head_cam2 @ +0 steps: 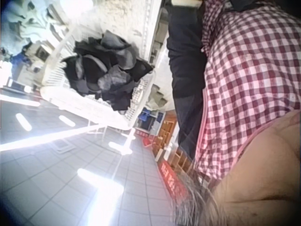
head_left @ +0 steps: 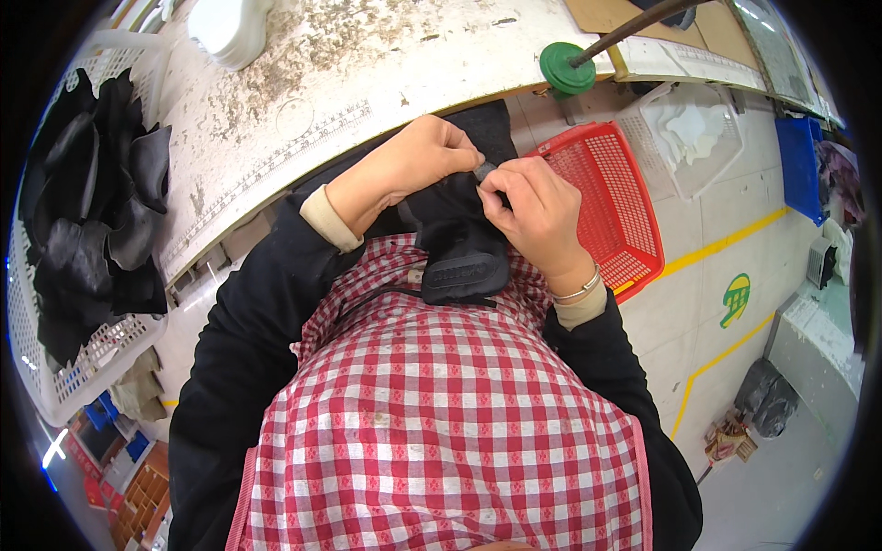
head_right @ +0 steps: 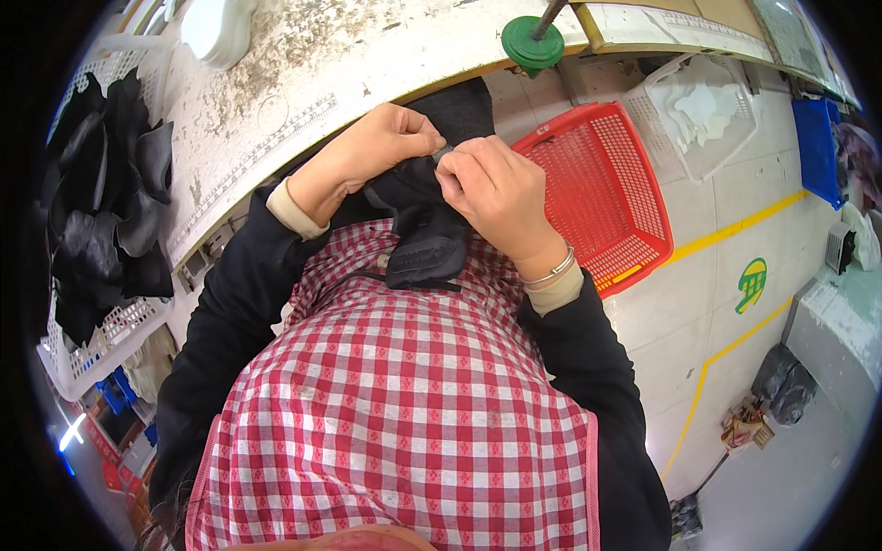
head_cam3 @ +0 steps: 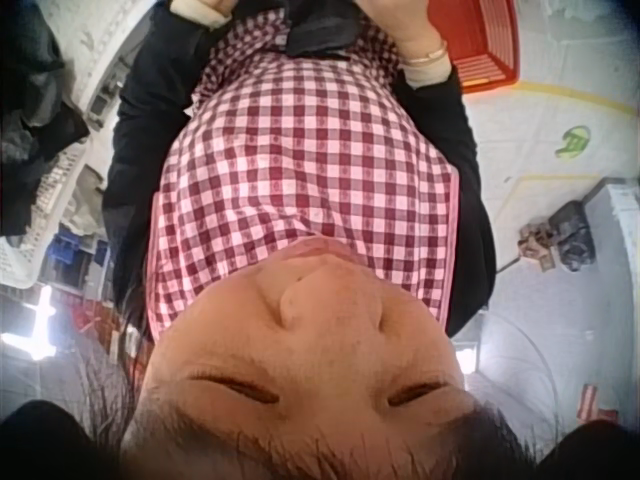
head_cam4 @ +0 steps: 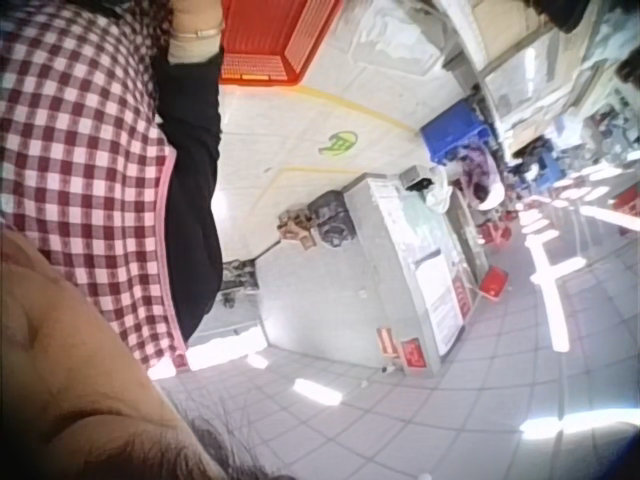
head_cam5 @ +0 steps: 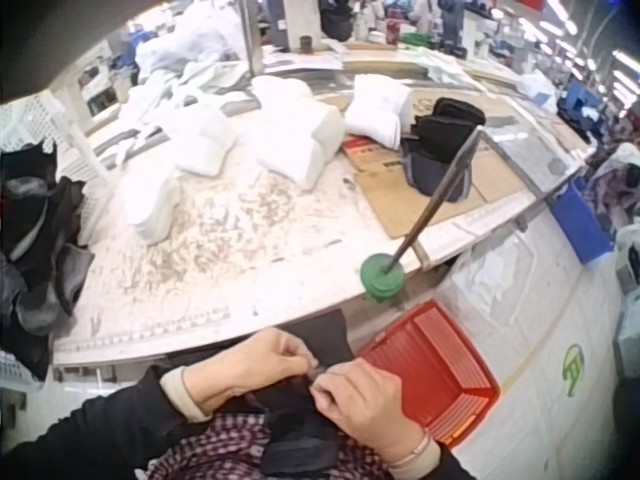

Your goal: The person assembles footwear components by hand at a workbench. They pick up black fabric pieces and white foam inserts, align and press them together, then fold and tuck the fabric around the foam. The person repeats this process with multiple units, placing finished assemblies on the table.

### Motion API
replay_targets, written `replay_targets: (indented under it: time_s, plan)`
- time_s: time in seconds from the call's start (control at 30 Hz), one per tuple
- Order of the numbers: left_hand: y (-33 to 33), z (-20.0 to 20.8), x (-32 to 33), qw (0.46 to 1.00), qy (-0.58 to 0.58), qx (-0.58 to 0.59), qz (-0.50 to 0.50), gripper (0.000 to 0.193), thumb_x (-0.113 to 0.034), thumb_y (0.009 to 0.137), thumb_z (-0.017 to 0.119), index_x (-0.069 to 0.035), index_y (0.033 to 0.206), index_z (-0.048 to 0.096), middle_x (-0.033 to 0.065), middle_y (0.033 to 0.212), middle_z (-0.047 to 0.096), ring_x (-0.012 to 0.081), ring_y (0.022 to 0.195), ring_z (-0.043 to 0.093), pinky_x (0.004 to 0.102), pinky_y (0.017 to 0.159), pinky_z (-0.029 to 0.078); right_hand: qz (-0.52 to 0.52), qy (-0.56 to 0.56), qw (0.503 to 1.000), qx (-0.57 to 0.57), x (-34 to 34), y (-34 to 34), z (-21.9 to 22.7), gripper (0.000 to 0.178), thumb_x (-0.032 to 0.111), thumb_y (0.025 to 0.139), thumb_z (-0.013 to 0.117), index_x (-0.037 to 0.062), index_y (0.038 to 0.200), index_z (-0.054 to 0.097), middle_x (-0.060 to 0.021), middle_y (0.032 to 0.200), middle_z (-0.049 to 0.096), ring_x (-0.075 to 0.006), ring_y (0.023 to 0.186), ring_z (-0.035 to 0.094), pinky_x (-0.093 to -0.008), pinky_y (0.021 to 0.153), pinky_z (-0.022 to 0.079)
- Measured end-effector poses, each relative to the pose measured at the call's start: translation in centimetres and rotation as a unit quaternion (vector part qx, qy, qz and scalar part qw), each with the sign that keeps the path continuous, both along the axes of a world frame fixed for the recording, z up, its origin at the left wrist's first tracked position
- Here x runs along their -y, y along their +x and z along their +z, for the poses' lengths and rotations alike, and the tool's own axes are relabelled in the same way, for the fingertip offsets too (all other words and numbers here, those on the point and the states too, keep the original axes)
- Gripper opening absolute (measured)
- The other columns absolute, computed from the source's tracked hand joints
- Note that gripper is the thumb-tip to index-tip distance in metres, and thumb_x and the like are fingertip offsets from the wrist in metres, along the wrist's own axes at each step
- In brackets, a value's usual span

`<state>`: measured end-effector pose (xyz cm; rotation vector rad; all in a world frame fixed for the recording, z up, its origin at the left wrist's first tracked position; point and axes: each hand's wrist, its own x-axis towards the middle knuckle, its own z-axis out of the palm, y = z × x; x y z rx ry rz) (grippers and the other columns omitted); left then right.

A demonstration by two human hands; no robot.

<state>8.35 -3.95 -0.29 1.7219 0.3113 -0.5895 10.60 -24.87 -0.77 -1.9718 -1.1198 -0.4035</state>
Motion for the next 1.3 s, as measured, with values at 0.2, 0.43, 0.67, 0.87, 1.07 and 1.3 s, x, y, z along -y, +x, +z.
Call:
replay_targets:
  time_s: [0.2, 0.43, 0.67, 0.87, 1.07, 1.3]
  plan:
    - [0.0, -0.8, -0.2, 0.999, -0.030, -0.006, 0.036, 0.019, -0.015, 0.097, 0.071, 0.004, 0.092, 0.075, -0.0014, 0.079, 0.067, 0.0053, 0.068, 0.055, 0.0224, 0.061, 0.045, 0.052, 0.013, 0.997, -0.057, 0.8, -0.8, 0.1, 0.025, -0.001, 0.077, 0.080, 0.0085, 0.092, 0.063, -0.0051, 0.091, 0.069, -0.0253, 0.078, 0.068, -0.0346, 0.069, 0.054]
    - [-0.3, 0.2, -0.5, 0.995, -0.090, 0.013, 0.041, 0.027, -0.025, 0.102, 0.072, 0.002, 0.106, 0.075, -0.0006, 0.091, 0.069, 0.0054, 0.081, 0.058, 0.0221, 0.073, 0.048, 0.007, 0.063, 0.948, -0.313, 0.7, -1.2, -0.4, 0.031, 0.003, 0.086, 0.080, 0.0037, 0.112, 0.063, -0.0089, 0.100, 0.069, -0.0223, 0.088, 0.065, -0.0323, 0.081, 0.052]
    - [-0.9, 0.5, -0.6, 0.992, -0.123, 0.040, 0.009, 0.031, -0.028, 0.103, 0.071, 0.001, 0.112, 0.074, 0.0041, 0.104, 0.073, 0.0087, 0.094, 0.065, 0.0245, 0.089, 0.052, 0.005, -0.002, 0.957, -0.291, 1.3, -0.7, -0.2, 0.022, 0.003, 0.087, 0.080, 0.0016, 0.105, 0.068, -0.0072, 0.096, 0.066, -0.0207, 0.089, 0.064, -0.0326, 0.079, 0.051]
    - [-1.1, 0.4, -0.8, 0.989, -0.139, 0.042, 0.021, 0.033, -0.028, 0.103, 0.072, 0.003, 0.115, 0.074, 0.0052, 0.106, 0.075, 0.0100, 0.100, 0.067, 0.0257, 0.096, 0.052, -0.002, 0.069, 0.908, -0.413, 1.0, -0.8, -0.1, 0.016, 0.002, 0.087, 0.079, 0.0042, 0.098, 0.068, -0.0046, 0.091, 0.069, -0.0182, 0.089, 0.066, -0.0320, 0.079, 0.053]
    - [-1.4, 1.0, -0.6, 0.992, -0.113, 0.051, -0.007, 0.036, -0.026, 0.101, 0.074, 0.002, 0.122, 0.073, 0.0073, 0.110, 0.076, 0.0110, 0.103, 0.069, 0.0253, 0.095, 0.053, -0.017, 0.040, 0.902, -0.430, 1.7, -0.5, -0.3, 0.017, 0.000, 0.088, 0.078, 0.0027, 0.097, 0.064, -0.0041, 0.089, 0.065, -0.0141, 0.085, 0.063, -0.0291, 0.076, 0.052]
    - [-2.0, 1.6, -0.5, 0.992, -0.087, 0.078, -0.046, 0.041, -0.013, 0.091, 0.084, 0.002, 0.127, 0.071, 0.0062, 0.110, 0.076, 0.0080, 0.097, 0.070, 0.0236, 0.087, 0.057, -0.021, 0.007, 0.939, -0.344, 1.4, -0.2, -0.5, 0.020, 0.003, 0.088, 0.079, 0.0028, 0.096, 0.060, -0.0079, 0.085, 0.062, -0.0211, 0.076, 0.062, -0.0338, 0.069, 0.051]
